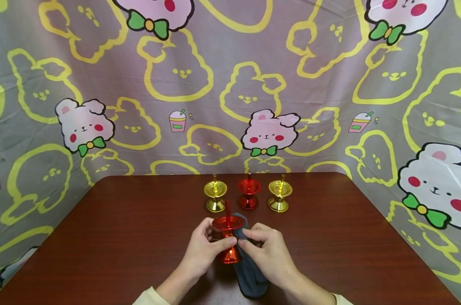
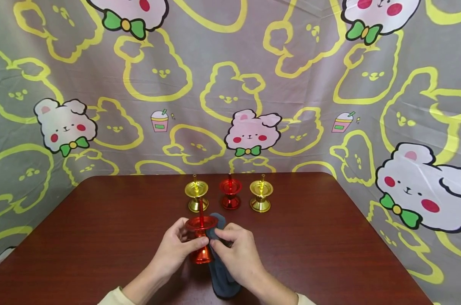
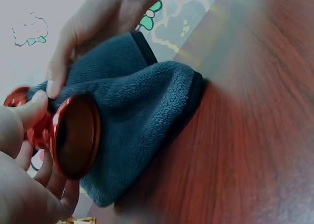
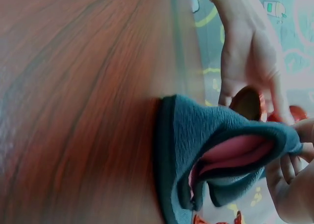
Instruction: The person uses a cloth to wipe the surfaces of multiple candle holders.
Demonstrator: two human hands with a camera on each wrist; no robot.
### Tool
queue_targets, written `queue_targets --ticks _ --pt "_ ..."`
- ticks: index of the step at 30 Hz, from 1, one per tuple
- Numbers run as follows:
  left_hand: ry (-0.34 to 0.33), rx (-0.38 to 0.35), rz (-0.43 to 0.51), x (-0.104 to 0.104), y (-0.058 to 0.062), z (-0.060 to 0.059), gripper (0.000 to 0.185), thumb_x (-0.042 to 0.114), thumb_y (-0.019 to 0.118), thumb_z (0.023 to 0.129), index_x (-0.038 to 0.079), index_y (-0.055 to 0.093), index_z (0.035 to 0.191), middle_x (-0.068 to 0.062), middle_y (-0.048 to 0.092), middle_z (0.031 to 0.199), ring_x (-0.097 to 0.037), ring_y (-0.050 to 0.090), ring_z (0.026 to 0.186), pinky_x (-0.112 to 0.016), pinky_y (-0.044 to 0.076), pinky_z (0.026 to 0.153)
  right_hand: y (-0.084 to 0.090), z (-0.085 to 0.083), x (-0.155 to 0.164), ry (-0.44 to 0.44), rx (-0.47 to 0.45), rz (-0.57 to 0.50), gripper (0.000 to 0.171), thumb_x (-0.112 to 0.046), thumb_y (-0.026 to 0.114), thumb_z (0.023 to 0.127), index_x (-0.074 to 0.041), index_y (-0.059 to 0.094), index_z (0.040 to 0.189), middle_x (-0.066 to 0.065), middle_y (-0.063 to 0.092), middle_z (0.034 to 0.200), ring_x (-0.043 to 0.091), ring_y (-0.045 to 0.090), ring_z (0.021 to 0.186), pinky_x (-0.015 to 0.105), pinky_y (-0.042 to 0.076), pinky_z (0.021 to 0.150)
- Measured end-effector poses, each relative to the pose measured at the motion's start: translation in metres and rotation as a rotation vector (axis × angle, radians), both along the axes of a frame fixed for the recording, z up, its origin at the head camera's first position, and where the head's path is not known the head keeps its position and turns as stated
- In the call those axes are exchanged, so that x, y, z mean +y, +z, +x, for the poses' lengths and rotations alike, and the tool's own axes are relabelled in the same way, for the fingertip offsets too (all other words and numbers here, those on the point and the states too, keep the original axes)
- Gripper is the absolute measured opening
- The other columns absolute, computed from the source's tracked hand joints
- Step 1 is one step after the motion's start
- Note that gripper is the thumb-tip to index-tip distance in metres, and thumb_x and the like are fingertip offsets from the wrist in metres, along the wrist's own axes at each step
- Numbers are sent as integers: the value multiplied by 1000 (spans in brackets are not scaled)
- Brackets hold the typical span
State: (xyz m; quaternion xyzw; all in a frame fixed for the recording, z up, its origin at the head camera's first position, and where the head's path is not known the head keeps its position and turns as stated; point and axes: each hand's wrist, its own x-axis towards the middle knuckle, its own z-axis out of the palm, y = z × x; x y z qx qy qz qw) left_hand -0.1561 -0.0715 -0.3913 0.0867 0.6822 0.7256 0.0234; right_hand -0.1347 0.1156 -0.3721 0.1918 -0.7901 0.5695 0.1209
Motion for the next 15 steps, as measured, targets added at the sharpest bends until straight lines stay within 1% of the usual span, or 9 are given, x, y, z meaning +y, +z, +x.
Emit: queue_targets --ticks 3,6,11,15 --pt "43 -17 -17 1 -3 -1 41 6 85 80 -1 54 106 -8 65 98 -18 61 84 -27 53 66 0 1 -2 23 -16 2 25 0 79 83 -3 78 108 -3 61 76 8 53 67 21 44 53" --pt "68 -26 -33 -1 -5 -2 41 6 85 79 0 54 105 -7 64 96 -18 60 84 -27 52 65 0 1 -4 32 -20 1 25 0 79 83 -5 78 108 -3 62 78 8 54 69 22 46 54" --pt "75 -2 -36 -2 -4 -2 41 5 86 77 0 55 104 -7 65 95 -18 61 85 -27 52 66 1 2 -4 43 7 -8 25 -1 79 83 -4 78 108 -3 63 79 8 54 70 23 45 55" --pt "64 -15 -30 -4 -4 -2 42 4 86 78 -1 55 105 -8 66 98 -20 64 85 -28 54 67 0 0 -3 65 10 2 24 -2 79 84 -4 78 108 -2 64 81 8 54 71 23 46 56"
